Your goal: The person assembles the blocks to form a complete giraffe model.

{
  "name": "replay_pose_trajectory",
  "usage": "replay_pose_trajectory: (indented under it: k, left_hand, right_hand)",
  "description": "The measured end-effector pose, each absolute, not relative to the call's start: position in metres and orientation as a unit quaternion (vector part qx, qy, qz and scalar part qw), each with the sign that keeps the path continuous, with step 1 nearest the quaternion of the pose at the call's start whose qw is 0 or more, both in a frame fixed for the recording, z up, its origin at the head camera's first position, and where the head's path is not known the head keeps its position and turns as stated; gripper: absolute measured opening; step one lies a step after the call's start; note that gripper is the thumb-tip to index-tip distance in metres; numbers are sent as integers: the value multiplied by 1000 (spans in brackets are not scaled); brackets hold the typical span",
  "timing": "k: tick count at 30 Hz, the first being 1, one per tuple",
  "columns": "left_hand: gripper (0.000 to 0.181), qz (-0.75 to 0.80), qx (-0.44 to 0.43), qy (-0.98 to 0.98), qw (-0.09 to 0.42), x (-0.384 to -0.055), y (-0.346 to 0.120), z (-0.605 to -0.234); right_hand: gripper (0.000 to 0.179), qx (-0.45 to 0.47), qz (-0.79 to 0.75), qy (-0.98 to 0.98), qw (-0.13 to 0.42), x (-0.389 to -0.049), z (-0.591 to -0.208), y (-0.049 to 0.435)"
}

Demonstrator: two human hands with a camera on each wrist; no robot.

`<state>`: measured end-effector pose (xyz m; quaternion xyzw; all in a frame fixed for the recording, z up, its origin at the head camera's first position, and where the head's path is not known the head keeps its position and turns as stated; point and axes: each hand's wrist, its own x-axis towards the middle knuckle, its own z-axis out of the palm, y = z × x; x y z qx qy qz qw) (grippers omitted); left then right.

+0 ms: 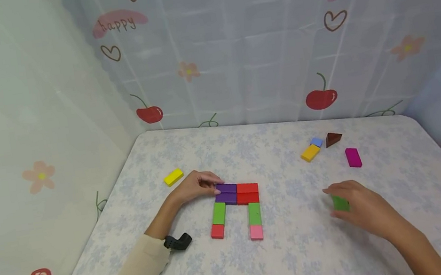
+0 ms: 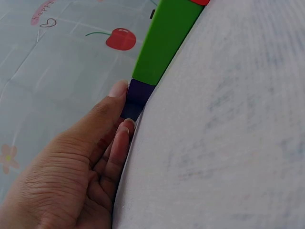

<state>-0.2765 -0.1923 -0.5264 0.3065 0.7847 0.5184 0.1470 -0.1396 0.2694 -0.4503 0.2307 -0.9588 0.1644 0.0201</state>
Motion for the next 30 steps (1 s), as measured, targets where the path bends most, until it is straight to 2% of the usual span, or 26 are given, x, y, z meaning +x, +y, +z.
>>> replay_pose_trajectory:
  k: [6, 23, 30]
  left_hand:
    - [26, 513, 311, 787, 146, -277, -192, -528]
    - [27, 512, 318, 786, 139, -275, -192, -528]
    - [27, 512, 316, 787, 140, -275, -192, -527]
  right_hand:
    - [59, 204, 120, -971, -20, -140, -462, 278]
    - [54, 217, 92, -972, 9, -144, -472, 278]
    - [45, 222, 84, -971, 12, -147, -473, 277]
